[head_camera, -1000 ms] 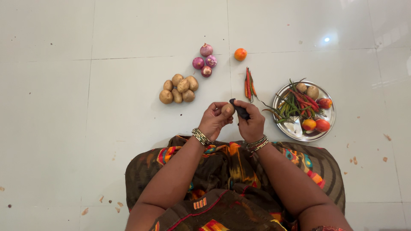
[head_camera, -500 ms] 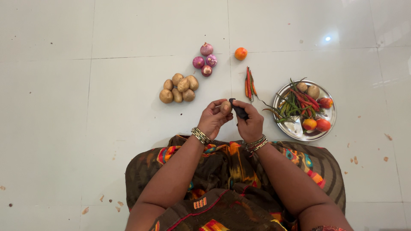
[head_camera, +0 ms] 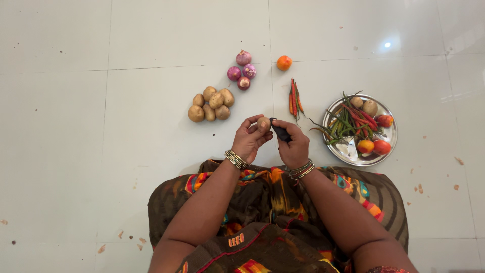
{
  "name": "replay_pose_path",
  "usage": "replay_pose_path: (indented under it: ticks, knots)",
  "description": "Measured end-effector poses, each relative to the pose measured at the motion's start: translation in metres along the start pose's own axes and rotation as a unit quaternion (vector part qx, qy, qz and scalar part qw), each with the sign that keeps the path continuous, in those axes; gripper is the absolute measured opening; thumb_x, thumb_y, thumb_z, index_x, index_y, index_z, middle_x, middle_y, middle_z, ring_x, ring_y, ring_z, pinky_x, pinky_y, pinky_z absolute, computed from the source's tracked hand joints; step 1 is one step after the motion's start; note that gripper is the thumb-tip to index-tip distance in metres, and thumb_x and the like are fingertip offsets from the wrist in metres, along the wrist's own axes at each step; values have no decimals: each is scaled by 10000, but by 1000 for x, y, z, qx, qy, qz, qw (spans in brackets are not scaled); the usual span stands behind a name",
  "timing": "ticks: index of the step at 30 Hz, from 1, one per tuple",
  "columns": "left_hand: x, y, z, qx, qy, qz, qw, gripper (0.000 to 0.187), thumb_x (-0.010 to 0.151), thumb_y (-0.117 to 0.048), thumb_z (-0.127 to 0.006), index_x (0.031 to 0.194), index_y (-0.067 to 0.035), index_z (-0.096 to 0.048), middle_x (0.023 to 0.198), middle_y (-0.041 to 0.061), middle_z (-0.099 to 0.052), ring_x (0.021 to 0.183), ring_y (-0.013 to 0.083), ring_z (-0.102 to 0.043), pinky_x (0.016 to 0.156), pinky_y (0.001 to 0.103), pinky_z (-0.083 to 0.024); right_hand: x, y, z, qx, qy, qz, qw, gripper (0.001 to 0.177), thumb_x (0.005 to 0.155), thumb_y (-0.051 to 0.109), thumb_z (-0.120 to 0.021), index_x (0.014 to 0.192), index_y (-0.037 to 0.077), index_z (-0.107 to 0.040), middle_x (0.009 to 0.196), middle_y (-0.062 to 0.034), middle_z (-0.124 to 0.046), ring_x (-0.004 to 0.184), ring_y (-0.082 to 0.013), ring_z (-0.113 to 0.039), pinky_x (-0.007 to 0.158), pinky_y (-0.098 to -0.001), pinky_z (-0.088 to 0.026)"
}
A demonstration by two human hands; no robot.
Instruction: The person sits on the floor and peels potatoes and green beans using a small knife. They handle the vegetables one at a time, removing the skin and placing the peeled items on a metal tray.
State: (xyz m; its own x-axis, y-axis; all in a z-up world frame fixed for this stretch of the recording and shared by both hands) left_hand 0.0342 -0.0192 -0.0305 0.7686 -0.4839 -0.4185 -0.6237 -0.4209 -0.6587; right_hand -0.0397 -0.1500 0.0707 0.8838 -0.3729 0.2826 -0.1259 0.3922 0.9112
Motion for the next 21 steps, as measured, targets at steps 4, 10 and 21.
replay_pose_path:
  ticks: [4,10,21]
  knots:
    - [0,3,0,47,10,13,999,553,889,-210,-785,1357,-50,-537,1097,97,-681,879,185,-681,823,357,-603,-1,9,4,-9,-15,57,998,326,908,-68,-666,1193,87,-699,1006,-84,-741,646,-115,-656,592,-267,-523]
    - [0,4,-3,17,18,10,1000,513,894,-190,-768,1336,-60,-543,1118,106,-678,908,196,-691,851,365,-613,3,-9,1,-21,-3,-46,999,324,896,-57,-671,1176,96,-727,894,-63,-744,601,-107,-670,569,-261,-535]
    - [0,5,-1,28,22,15,999,449,919,-149,-757,1301,-34,-550,1100,118,-681,902,209,-688,843,383,-599,4,-7,2,-18,1,-34,999,319,899,-46,-660,1179,95,-721,915,-68,-744,605,-111,-670,565,-269,-538]
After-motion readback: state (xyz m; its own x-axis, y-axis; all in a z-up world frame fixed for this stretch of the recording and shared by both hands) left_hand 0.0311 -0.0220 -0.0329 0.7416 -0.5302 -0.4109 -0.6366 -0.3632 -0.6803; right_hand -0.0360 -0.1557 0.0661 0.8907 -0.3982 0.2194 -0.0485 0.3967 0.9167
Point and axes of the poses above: each hand's wrist, its own x-axis towards the middle knuckle, its own z-axis out of the back of the hand, y = z × x, the point moved 7 cm from there along x, towards the middle knuckle
